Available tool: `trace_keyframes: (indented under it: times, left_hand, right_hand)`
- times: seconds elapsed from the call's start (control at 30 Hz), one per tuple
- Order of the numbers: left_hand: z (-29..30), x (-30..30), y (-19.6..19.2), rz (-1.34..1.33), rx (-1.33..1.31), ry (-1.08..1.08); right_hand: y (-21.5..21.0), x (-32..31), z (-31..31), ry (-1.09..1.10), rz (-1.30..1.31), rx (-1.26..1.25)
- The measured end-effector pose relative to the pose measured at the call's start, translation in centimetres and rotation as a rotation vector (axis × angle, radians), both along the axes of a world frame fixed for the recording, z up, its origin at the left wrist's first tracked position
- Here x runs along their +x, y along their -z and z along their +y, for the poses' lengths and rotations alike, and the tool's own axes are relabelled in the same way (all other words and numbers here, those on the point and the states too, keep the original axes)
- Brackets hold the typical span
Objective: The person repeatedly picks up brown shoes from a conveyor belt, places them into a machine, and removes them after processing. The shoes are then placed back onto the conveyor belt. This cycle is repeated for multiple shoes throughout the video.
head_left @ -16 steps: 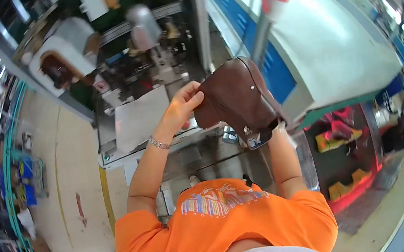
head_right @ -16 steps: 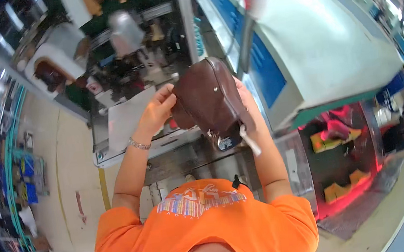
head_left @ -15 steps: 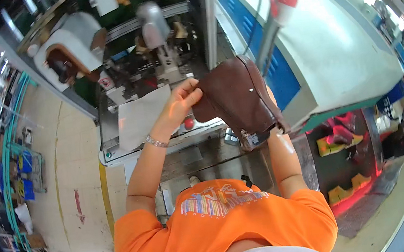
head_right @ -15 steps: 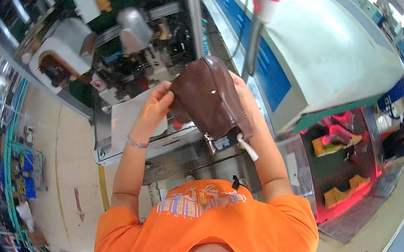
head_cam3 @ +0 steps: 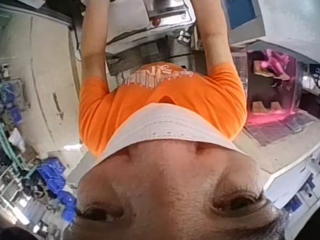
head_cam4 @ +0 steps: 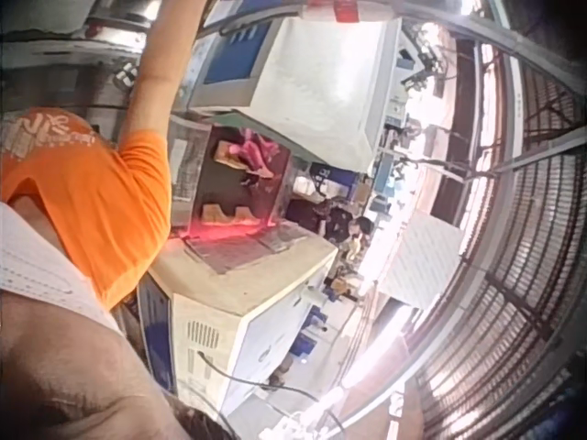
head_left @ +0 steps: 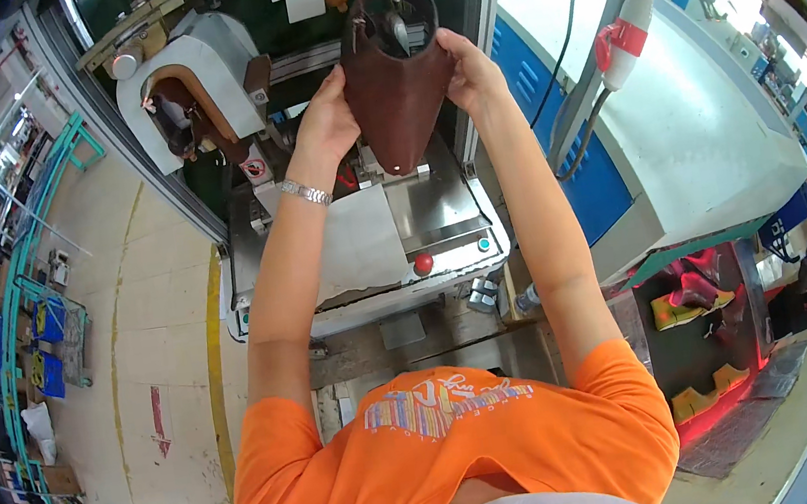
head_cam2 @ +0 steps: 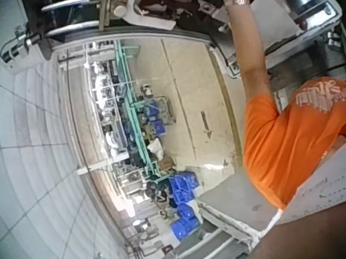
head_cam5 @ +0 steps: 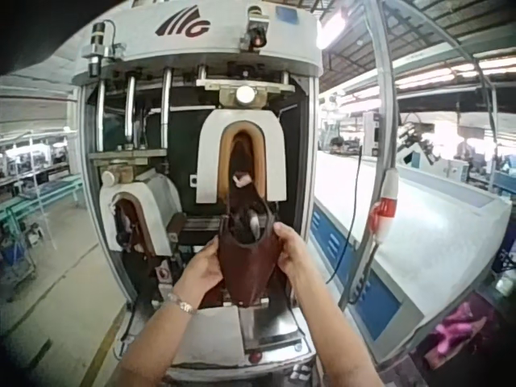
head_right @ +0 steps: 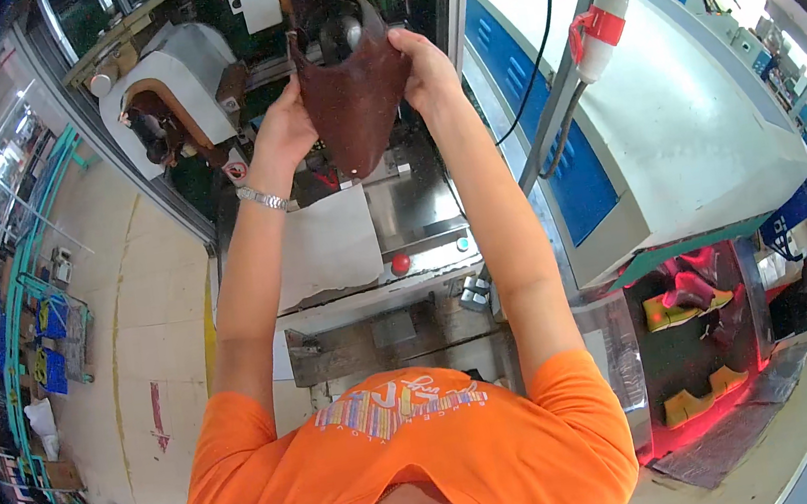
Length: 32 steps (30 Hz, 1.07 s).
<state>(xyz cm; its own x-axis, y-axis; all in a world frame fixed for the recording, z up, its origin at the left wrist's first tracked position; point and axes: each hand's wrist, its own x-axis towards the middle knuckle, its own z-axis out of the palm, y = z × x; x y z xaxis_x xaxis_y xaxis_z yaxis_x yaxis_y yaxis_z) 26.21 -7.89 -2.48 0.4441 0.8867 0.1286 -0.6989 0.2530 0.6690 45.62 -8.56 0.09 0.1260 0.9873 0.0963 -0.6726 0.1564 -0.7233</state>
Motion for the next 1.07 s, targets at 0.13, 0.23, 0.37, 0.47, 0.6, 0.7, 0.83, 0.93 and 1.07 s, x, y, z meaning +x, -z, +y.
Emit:
trace_keyframes:
  times: [0.13, 0.23, 0.37, 0.47, 0.6, 0.7, 0.83, 0.93, 1.07]
  left_hand:
    - [0.8, 0.2, 0.0, 0.043, -0.033, 0.023]
    - [1.2, 0.1, 0.2, 0.065, -0.034, 0.040]
    - [2.5, 0.0, 1.6, 0.057, 0.063, -0.052]
    - [2.7, 2.9, 4.6, 0.354, 0.219, -0.421]
    - [-1.5, 1.7, 4.4, 0.901, 0.804, -1.399]
    - [-8.1, 1.6, 1.6, 0.934, 1.366, -1.338]
    - [-10.7, 2.5, -0.9, 1.250, 1.425, -1.026]
    - [-11.5, 2.2, -1.3, 1.413, 1.351, -0.914]
    - [-12.3, 3.1, -1.3, 1.499, 1.286, -0.778]
  right_hand:
    - [0.0, 0.6, 1.2, -0.035, -0.016, -0.030]
    - [0.2, 0.5, 1.5, -0.057, -0.005, -0.048]
    - [1.6, 0.7, 2.6, -0.069, -0.003, 0.005]
    - [7.3, 4.1, 6.3, -0.004, -0.069, 0.160]
    - [10.6, 1.3, 2.0, 0.174, -0.411, 0.028]
    - [15.0, 0.7, 1.1, -0.011, -0.383, -0.054]
    - [17.9, -0.9, 0.8, -0.584, 0.067, 0.007]
    - [16.6, -2.3, -0.7, -0.605, 0.231, 0.130]
    - [17.6, -2.7, 0.3, -0.544, 0.302, 0.142]
